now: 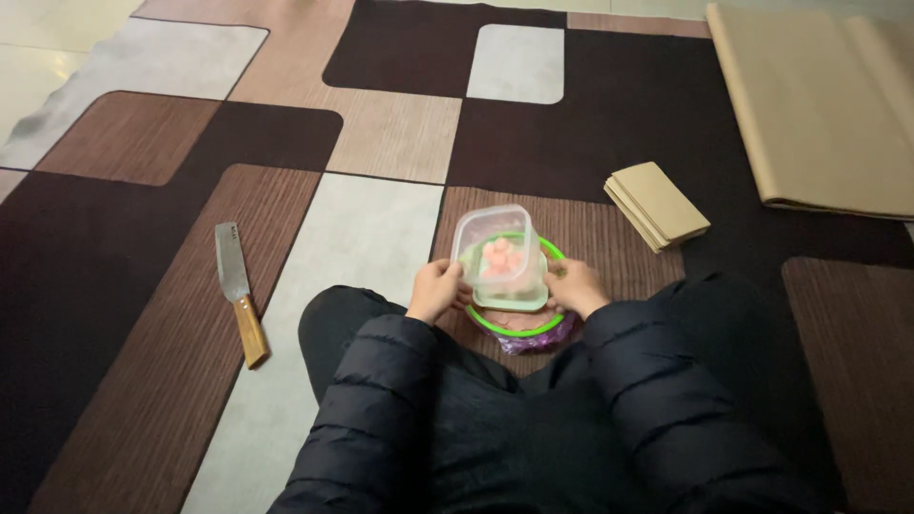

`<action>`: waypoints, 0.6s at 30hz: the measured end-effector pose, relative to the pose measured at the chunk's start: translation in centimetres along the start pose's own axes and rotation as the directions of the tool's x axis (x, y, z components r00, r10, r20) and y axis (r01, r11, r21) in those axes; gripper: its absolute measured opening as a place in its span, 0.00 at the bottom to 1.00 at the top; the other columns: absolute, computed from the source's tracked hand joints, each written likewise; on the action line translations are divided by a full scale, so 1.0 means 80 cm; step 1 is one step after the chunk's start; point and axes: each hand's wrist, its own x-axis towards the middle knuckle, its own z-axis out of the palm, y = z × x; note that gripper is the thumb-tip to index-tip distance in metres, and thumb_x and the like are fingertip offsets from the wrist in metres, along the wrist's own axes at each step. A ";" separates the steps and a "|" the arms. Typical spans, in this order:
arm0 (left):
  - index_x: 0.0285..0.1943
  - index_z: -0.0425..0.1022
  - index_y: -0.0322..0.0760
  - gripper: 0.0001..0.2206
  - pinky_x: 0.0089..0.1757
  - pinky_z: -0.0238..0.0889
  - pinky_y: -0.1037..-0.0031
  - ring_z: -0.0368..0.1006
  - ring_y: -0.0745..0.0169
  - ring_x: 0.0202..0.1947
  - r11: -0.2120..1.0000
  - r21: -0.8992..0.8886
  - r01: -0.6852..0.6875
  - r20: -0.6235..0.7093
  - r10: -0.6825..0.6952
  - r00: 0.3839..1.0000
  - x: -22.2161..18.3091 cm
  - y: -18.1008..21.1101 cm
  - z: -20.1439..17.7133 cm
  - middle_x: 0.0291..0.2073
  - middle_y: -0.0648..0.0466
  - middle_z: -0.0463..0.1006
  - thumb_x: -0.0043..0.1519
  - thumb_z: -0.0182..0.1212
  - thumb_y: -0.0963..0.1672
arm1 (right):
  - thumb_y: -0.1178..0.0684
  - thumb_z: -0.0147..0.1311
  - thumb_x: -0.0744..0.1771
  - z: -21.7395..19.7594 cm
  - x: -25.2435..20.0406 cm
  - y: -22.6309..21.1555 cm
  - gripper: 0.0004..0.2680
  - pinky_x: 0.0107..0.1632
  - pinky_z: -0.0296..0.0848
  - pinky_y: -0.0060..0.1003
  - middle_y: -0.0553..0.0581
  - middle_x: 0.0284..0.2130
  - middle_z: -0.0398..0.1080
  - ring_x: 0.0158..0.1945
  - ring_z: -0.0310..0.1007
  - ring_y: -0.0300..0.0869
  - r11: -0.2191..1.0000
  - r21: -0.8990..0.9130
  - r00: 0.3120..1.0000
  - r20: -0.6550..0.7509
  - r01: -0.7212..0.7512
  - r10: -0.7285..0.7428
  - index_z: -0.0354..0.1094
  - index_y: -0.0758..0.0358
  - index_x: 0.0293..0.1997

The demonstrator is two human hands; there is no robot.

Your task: Separating and transferring thin food slices from a small container to a larger bowl

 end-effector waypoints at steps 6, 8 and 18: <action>0.49 0.84 0.29 0.17 0.29 0.85 0.54 0.89 0.42 0.31 0.996 -0.009 -0.087 -0.340 0.079 0.937 0.023 0.000 -0.038 0.36 0.30 0.88 0.67 0.58 0.49 | 0.43 0.64 0.62 0.023 0.036 0.022 0.17 0.64 0.84 0.47 0.49 0.35 0.88 0.58 0.87 0.49 0.913 -0.409 0.999 -0.034 -0.002 -0.013 0.86 0.48 0.55; 0.52 0.84 0.32 0.16 0.31 0.85 0.58 0.89 0.47 0.30 0.997 0.002 -0.071 -0.427 0.065 0.902 0.019 0.010 -0.053 0.35 0.36 0.89 0.66 0.59 0.48 | 0.46 0.66 0.60 0.027 0.028 0.013 0.20 0.64 0.83 0.49 0.54 0.44 0.87 0.60 0.86 0.52 0.942 -0.334 1.000 -0.028 -0.006 -0.003 0.84 0.52 0.59; 0.66 0.81 0.42 0.24 0.53 0.79 0.53 0.90 0.51 0.37 0.964 0.227 0.142 -0.571 0.013 0.821 0.036 0.004 -0.061 0.30 0.53 0.89 0.66 0.57 0.54 | 0.67 0.66 0.62 0.012 -0.024 -0.030 0.34 0.48 0.91 0.53 0.79 0.68 0.59 0.55 0.81 0.65 0.804 0.572 0.985 0.056 -0.164 0.161 0.56 0.72 0.80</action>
